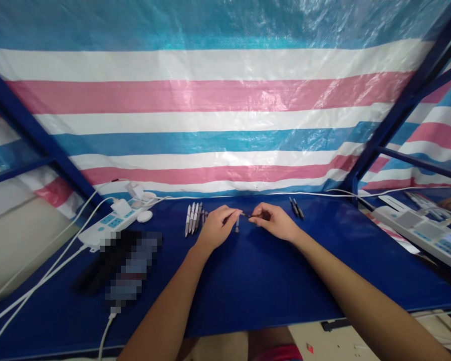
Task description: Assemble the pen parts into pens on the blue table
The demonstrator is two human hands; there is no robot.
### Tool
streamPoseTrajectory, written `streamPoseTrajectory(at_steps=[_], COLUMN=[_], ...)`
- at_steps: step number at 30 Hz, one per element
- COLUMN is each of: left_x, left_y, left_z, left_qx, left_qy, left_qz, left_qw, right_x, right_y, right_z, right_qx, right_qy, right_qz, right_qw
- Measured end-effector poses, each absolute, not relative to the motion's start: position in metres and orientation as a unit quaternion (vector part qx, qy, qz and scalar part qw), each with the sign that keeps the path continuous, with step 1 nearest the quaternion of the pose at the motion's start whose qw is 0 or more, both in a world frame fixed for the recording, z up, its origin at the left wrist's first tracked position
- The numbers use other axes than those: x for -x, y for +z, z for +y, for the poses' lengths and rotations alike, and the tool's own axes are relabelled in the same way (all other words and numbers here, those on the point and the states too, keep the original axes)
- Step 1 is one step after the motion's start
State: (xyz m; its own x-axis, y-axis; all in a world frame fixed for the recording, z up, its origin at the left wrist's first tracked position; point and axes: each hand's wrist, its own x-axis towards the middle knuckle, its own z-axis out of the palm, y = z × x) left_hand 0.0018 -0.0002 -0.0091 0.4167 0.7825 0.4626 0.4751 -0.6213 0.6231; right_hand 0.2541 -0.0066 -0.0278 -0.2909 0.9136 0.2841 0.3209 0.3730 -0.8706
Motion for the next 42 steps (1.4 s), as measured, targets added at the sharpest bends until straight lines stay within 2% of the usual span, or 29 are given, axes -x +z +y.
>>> streamPoseTrajectory(at_steps=[13,19,29,32,37,42], left_x=[0.001,-0.006,-0.014,-0.014,-0.017,-0.017], left_y=[-0.02,-0.024,-0.019,-0.02,-0.023,-0.02], left_z=[0.007,0.005,0.0,-0.001,-0.002,-0.003], left_qx=[-0.855,-0.867,-0.836,-0.829,-0.833,-0.802], left_qy=[0.319,0.313,0.347,0.358,0.326,0.369], left_qz=[0.379,0.365,0.402,0.403,0.409,0.421], left_qw=[0.153,0.131,0.137,0.145,0.181,0.211], right_x=[-0.257,-0.25,-0.246,-0.245,-0.241,-0.246], right_y=[-0.029,-0.026,-0.026,-0.026,-0.029,-0.027], right_z=[-0.004,-0.008,-0.009,-0.009,-0.01,-0.01], right_qx=[0.439,0.395,0.38,0.371,0.409,0.389], right_qy=[0.331,0.302,0.489,0.501,0.485,0.505], right_qz=[-0.719,-0.754,-0.663,-0.645,-0.65,-0.653], right_qw=[0.425,0.429,0.42,0.442,0.419,0.409])
